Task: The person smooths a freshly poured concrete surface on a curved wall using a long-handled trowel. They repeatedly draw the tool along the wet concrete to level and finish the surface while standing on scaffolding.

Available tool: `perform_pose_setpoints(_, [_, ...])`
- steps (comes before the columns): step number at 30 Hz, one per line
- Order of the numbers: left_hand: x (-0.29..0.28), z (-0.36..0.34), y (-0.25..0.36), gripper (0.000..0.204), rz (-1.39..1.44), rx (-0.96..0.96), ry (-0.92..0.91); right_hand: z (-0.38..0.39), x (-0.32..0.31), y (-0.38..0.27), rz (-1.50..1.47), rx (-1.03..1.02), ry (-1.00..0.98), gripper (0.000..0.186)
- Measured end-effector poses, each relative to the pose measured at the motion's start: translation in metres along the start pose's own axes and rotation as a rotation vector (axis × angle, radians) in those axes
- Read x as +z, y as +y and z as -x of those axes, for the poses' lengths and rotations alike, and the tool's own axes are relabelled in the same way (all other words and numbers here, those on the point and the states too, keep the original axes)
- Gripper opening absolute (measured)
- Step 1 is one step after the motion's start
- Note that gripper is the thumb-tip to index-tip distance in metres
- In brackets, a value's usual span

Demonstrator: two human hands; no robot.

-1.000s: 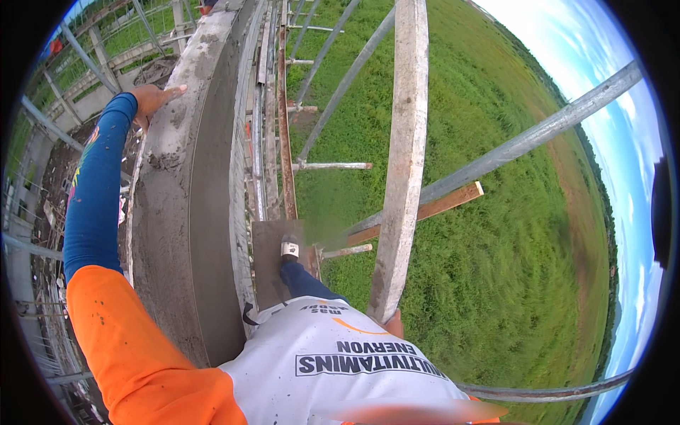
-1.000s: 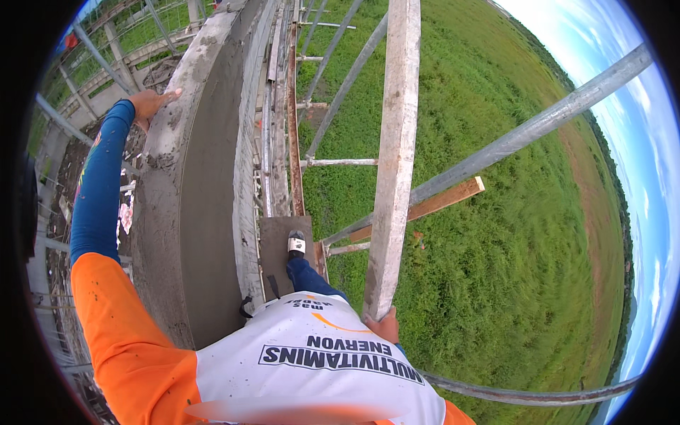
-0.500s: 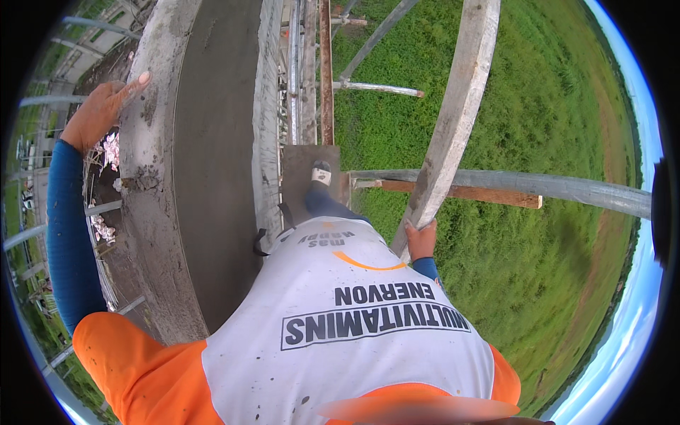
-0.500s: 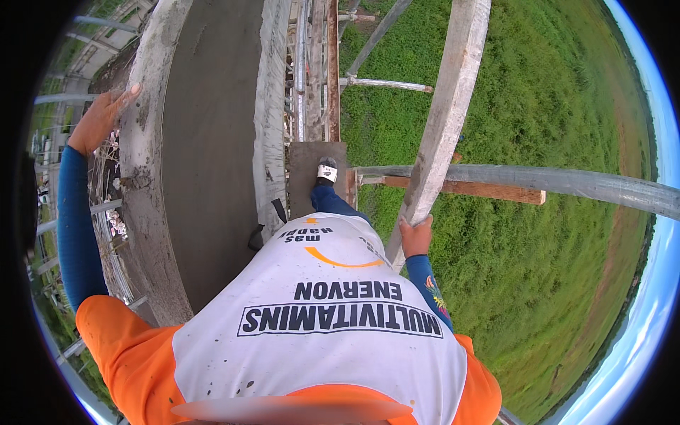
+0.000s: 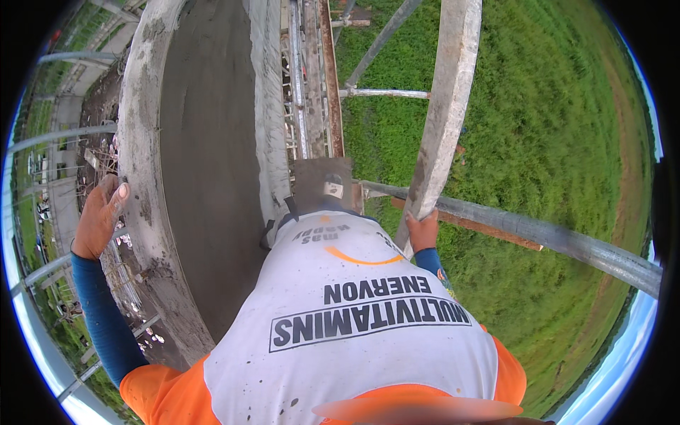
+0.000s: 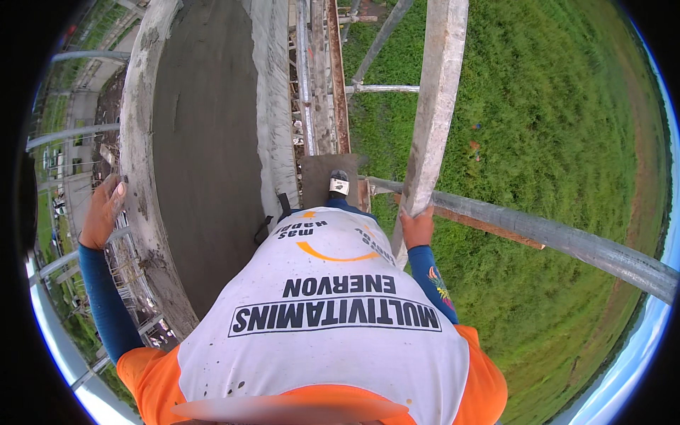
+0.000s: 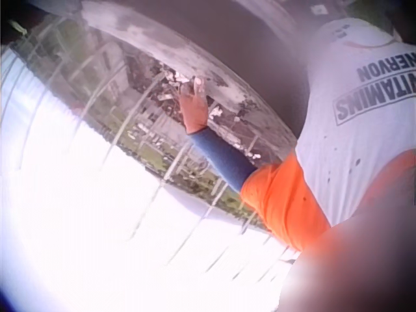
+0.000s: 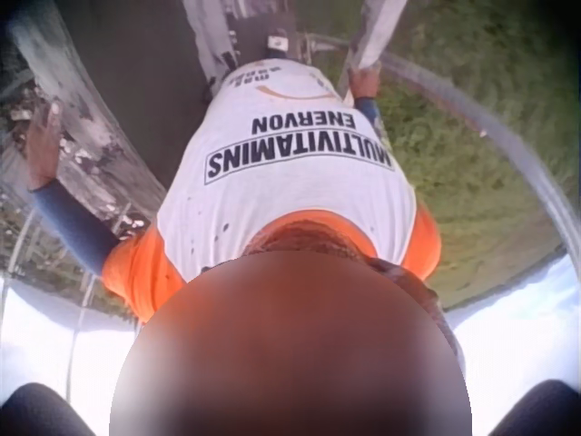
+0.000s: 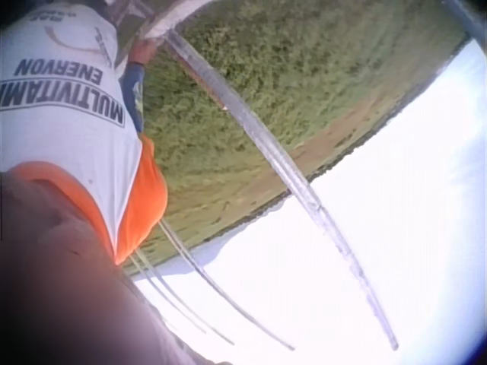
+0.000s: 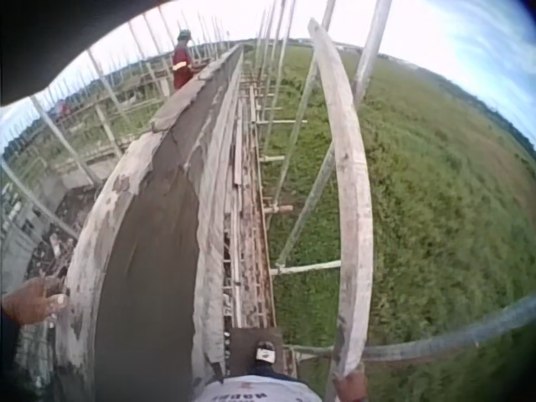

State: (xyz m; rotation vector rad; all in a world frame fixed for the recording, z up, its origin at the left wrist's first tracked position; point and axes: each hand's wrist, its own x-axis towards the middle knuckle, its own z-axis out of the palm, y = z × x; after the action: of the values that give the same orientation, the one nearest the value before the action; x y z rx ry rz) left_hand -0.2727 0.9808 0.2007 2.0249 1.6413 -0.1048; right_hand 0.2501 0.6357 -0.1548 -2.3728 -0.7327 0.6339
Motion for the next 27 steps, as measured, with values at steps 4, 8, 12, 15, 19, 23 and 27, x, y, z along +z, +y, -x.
perform_pose_setpoints(4, [-0.002,-0.004,-0.006,0.075,0.014,-0.012,-0.024,-0.013,0.002,-0.009,-0.012,0.019,-0.033,0.069])
perform_pose_setpoints(8, [-0.013,-0.014,-0.010,0.073,0.132,-0.172,-0.097,-0.023,0.004,-0.019,-0.029,-0.068,0.052,0.068])
perform_pose_setpoints(12, [-0.058,-0.057,0.024,0.067,-0.279,-0.107,0.064,-0.031,0.000,-0.035,0.023,-0.003,0.013,0.068])
perform_pose_setpoints(15, [-0.082,-0.107,0.096,0.054,-0.703,0.350,0.517,-0.031,-0.001,-0.049,0.073,0.027,0.015,0.068])
perform_pose_setpoints(19, [-0.012,-0.186,0.252,0.053,-0.665,1.136,0.487,-0.037,0.003,-0.065,0.073,0.003,0.009,0.071])
perform_pose_setpoints(23, [0.121,-0.217,0.389,0.063,-0.578,1.478,0.064,-0.047,0.011,-0.076,0.119,0.031,0.022,0.076])
perform_pose_setpoints(27, [0.239,-0.216,0.409,0.069,-0.692,1.744,-0.036,-0.059,0.018,-0.089,0.100,0.055,-0.015,0.079])
